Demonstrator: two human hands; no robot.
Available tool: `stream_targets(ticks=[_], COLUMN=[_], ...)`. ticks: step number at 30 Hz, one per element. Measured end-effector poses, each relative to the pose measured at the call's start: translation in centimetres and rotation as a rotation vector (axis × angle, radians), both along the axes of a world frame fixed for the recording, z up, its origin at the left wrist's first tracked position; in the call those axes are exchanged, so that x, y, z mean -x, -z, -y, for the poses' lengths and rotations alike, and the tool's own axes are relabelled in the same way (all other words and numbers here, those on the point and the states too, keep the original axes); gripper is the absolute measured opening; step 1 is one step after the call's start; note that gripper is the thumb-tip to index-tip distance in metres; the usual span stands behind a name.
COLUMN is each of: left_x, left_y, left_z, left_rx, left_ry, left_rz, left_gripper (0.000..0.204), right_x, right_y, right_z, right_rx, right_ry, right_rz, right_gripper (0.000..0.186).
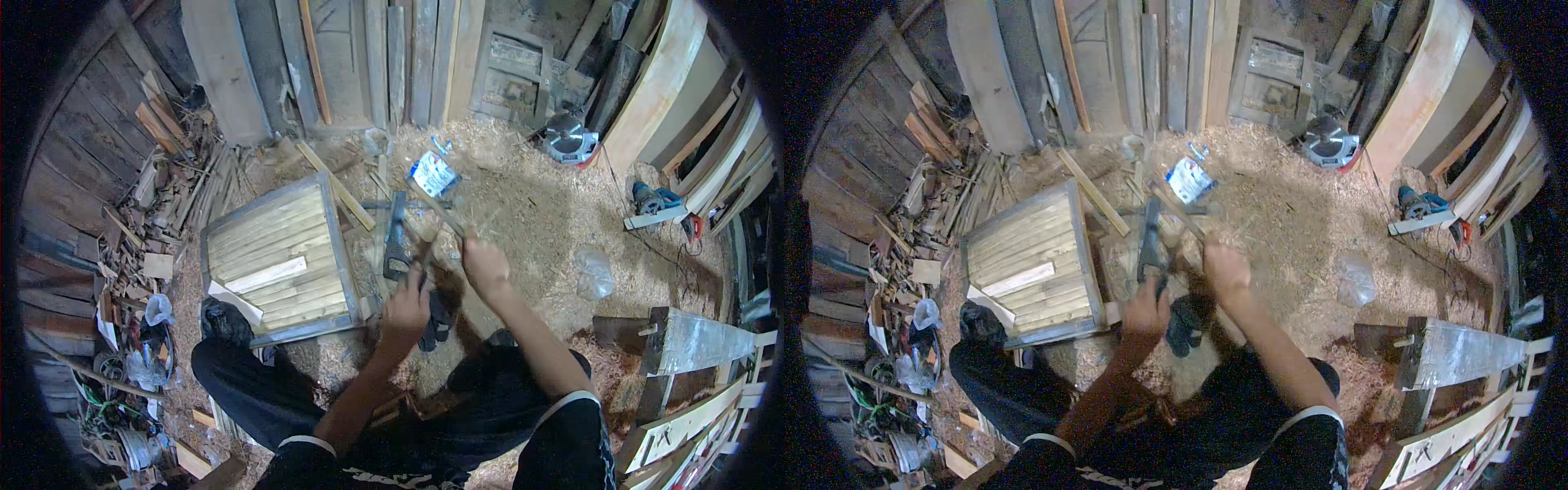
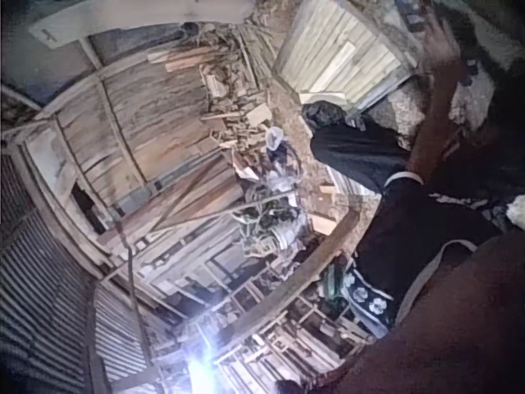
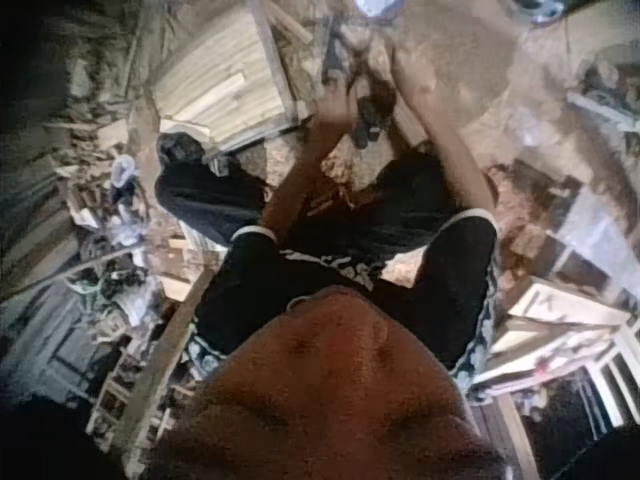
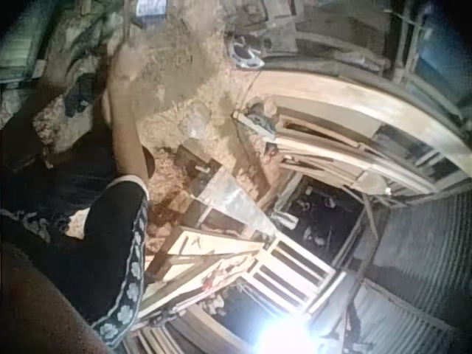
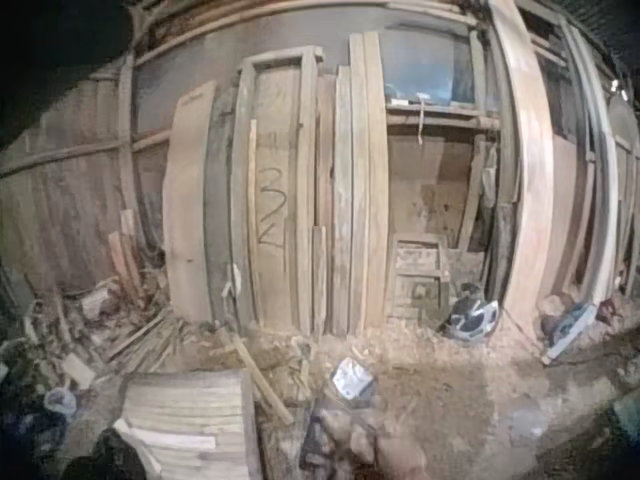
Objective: Shaping, nailing, and sawing wood pieces in a workshop setting using hand tools.
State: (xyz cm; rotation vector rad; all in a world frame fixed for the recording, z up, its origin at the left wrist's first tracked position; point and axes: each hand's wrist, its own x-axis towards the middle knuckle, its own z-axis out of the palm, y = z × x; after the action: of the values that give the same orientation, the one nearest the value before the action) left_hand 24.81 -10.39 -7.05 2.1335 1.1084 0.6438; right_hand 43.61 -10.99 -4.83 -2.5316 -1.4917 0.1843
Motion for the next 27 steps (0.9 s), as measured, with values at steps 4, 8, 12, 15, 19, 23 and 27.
stream_targets(ticks=[4,8,12,15,19,23,27], left_x=[0.2,0.5,1.5,0.8,0.9,1.1,1.1], left_y=[0.3,0.5,0.6,0.1,1.1,1.6,0.3], left_z=[-1.4,-0.8,-1.5,-0.4,-1.5,-1.6,-1.6], left_rx=[0.069,0.014,0.1,0.102,0.06,0.02,0.099], left_ry=[0.025,-0.009,-0.037,0.003,-0.014,-0.032,-0.039], left_rz=[-0.053,-0.112,-0.067,-0.074,-0.081,-0.041,-0.043], left_gripper=[0.042,0.043,0.041,0.042,0.043,0.038,0.034], right_x=[-0.3,-0.1,0.9,-0.2,-0.3,-0.2,0.2], right_y=[0.1,-2.6,-6.1,0.6,1.7,-4.5,-7.3], right_z=[-0.2,-0.6,-2.0,0.3,-0.3,-1.6,-2.2], right_rx=[-0.044,-0.067,-0.161,-0.14,-0.096,-0.054,-0.363], right_ry=[-0.011,-0.049,0.068,0.077,-0.058,-0.007,0.162], right_rz=[-0.131,-0.062,-0.131,-0.103,-0.047,-0.025,-0.19], right_gripper=[0.038,0.038,0.036,0.037,0.037,0.037,0.04])
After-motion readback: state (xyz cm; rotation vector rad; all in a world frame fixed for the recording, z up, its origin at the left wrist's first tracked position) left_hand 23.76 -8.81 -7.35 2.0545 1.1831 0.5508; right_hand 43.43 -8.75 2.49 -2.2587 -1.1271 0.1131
